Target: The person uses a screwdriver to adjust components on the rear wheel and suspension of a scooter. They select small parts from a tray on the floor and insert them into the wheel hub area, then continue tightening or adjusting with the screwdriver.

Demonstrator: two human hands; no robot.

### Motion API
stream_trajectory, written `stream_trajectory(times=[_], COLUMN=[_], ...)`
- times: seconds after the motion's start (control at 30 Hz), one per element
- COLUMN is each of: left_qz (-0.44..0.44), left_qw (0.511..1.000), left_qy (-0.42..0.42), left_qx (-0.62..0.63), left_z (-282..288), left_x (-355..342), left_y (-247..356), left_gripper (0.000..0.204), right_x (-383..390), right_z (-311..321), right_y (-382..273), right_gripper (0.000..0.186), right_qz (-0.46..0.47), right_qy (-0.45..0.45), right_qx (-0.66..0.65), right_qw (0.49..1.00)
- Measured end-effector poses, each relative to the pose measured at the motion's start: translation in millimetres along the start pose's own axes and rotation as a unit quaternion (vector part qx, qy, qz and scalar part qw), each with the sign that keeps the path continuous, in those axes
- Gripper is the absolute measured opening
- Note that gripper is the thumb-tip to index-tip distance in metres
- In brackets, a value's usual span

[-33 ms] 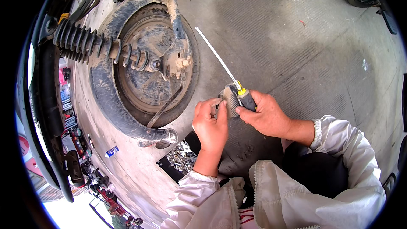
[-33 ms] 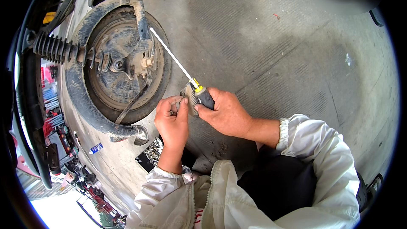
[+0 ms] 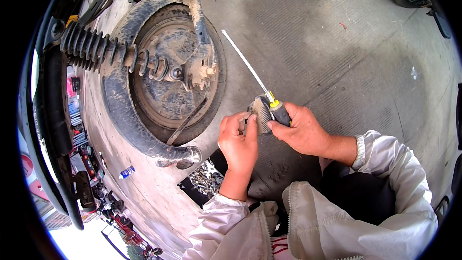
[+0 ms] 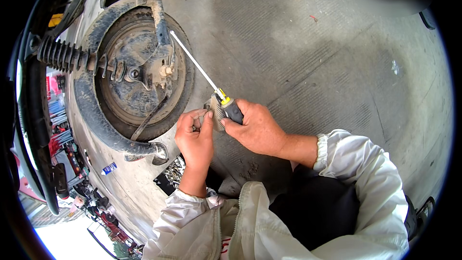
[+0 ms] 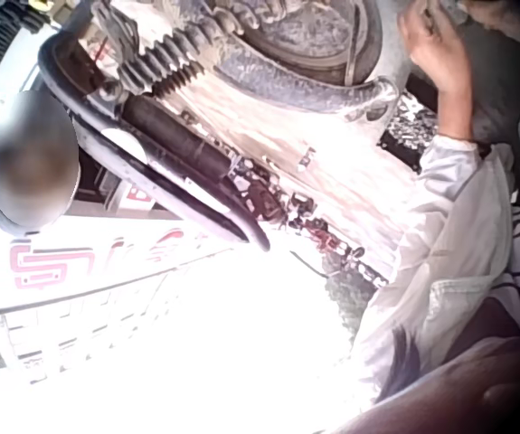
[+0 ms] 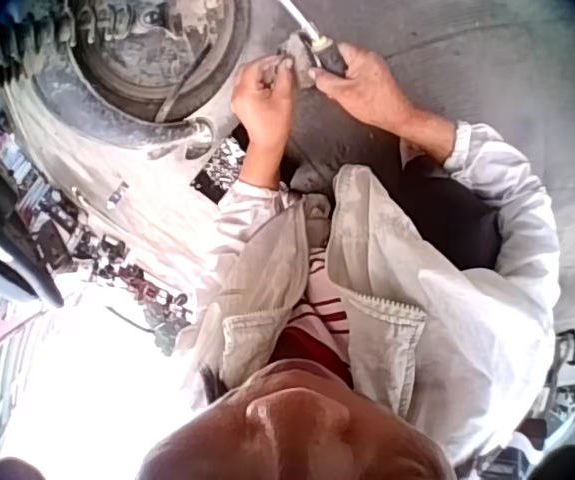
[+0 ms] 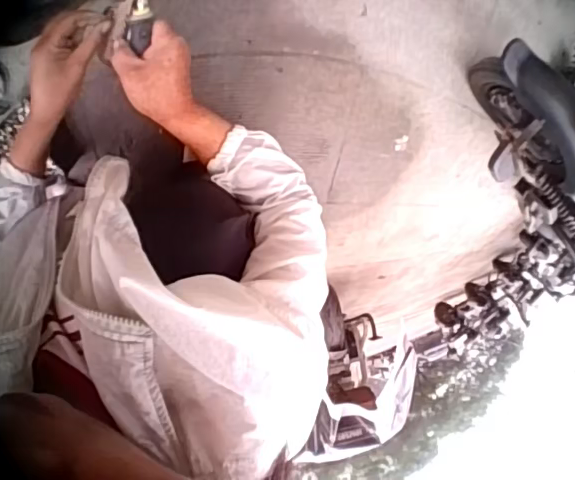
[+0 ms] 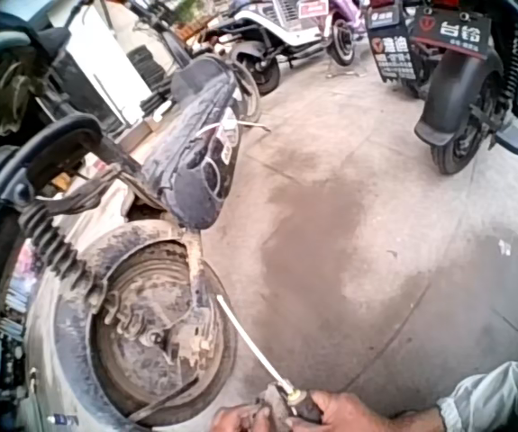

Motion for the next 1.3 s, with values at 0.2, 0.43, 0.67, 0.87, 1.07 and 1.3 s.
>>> stream_trajectory(times=[0.2,0.43,0.67,0.87,1.07,1.3], left_qz=[0.005,0.066,0.313,0.252,0.240,0.166], left_qw=[1.000,0.997,0.864,0.867,0.857,0.882], left_qy=[0.010,0.029,0.041,0.073,0.051,0.010], left_qx=[0.001,0.035,0.392,0.424,0.452,0.441], left_z=[2.0,-3.4,5.7,17.3,22.0,35.5], left_x=[2.9,1.8,-10.1,-36.6,-45.0,-42.8], left_y=[-1.2,1.2,-29.3,-49.9,-56.5,-50.8], left_gripper=[0.012,0.019,0.021,0.030,0.034,0.030], right_x=[1.9,2.3,-6.1,-22.8,-35.4,-44.1], right_z=[0.4,-0.3,5.7,12.1,11.6,12.2], right_y=[-5.2,-2.8,-12.2,-29.8,-47.4,-51.3], right_gripper=[0.021,0.021,0.020,0.020,0.021,0.023], right_qz=[0.017,0.031,-0.078,-0.047,-0.008,0.002], right_qy=[0.001,-0.005,-0.020,-0.038,-0.045,-0.059], right_qx=[0.024,0.011,-0.094,-0.079,-0.065,-0.081], right_qw=[1.000,0.999,0.992,0.995,0.997,0.995])
Point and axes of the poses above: each hand's wrist, its own x-axis away from the middle knuckle, its own z-axis out of the back of the hand, y = z × x, the point moved 2 cm from there along -x, towards the middle knuckle, and after that the axes turned 3 degrees about z, right-handed, at the moved point
